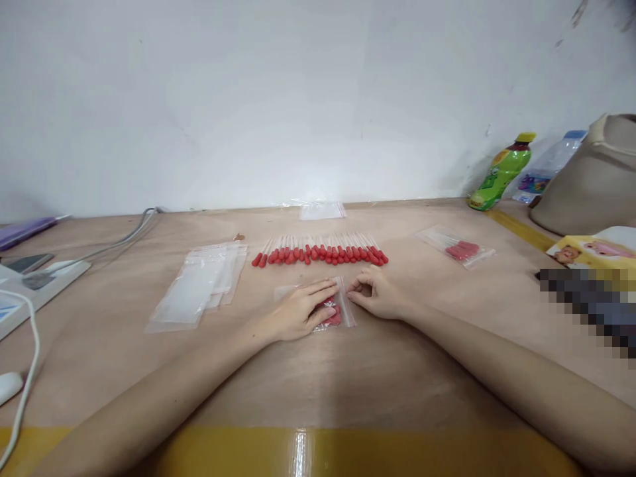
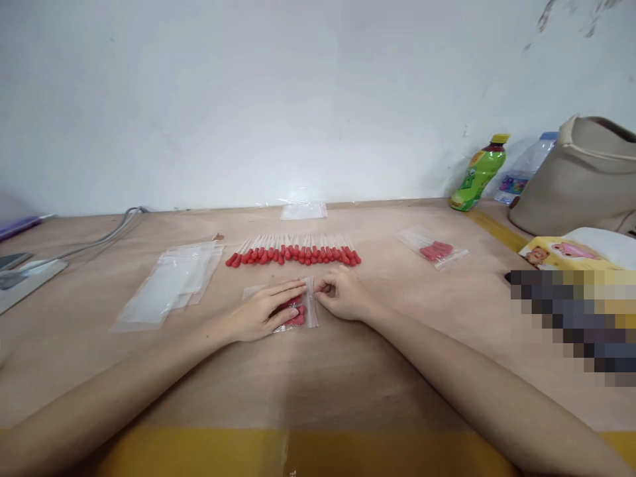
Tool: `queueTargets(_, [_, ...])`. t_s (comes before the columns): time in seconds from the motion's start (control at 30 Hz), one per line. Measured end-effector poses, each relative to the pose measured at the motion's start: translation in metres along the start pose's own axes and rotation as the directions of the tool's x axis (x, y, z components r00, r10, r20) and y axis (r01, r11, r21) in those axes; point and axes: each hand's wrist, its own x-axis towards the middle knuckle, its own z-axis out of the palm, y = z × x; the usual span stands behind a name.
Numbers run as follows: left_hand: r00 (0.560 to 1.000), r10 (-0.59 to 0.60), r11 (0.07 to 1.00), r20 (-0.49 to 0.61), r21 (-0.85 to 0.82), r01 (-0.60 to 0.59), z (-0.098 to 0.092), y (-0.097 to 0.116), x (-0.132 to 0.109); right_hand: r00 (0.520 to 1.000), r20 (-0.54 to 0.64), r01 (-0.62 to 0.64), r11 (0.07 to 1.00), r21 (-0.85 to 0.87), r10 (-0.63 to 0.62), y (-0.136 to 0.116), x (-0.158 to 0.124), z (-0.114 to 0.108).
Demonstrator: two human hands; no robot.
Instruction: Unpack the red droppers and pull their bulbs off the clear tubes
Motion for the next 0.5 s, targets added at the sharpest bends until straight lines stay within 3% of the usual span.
queueTargets(0.27, [0.993,-0.069,0.997,0.095,0.035,0.066,0.0007,-0.0073,-0.0023,0.998,0.062,0.022,0.992,0.128,-0.030,-0.0069,-0.0054,-0.0025])
queueTargets(0.5, [0.994,0.003,0.998,-0.108,-0.062,-0.010,-0.0013,-0.0008,0.0030,0.961,-0.086,0.256,0.963,-0.090,-0.263,-0.0071,-0.0069,0.0036])
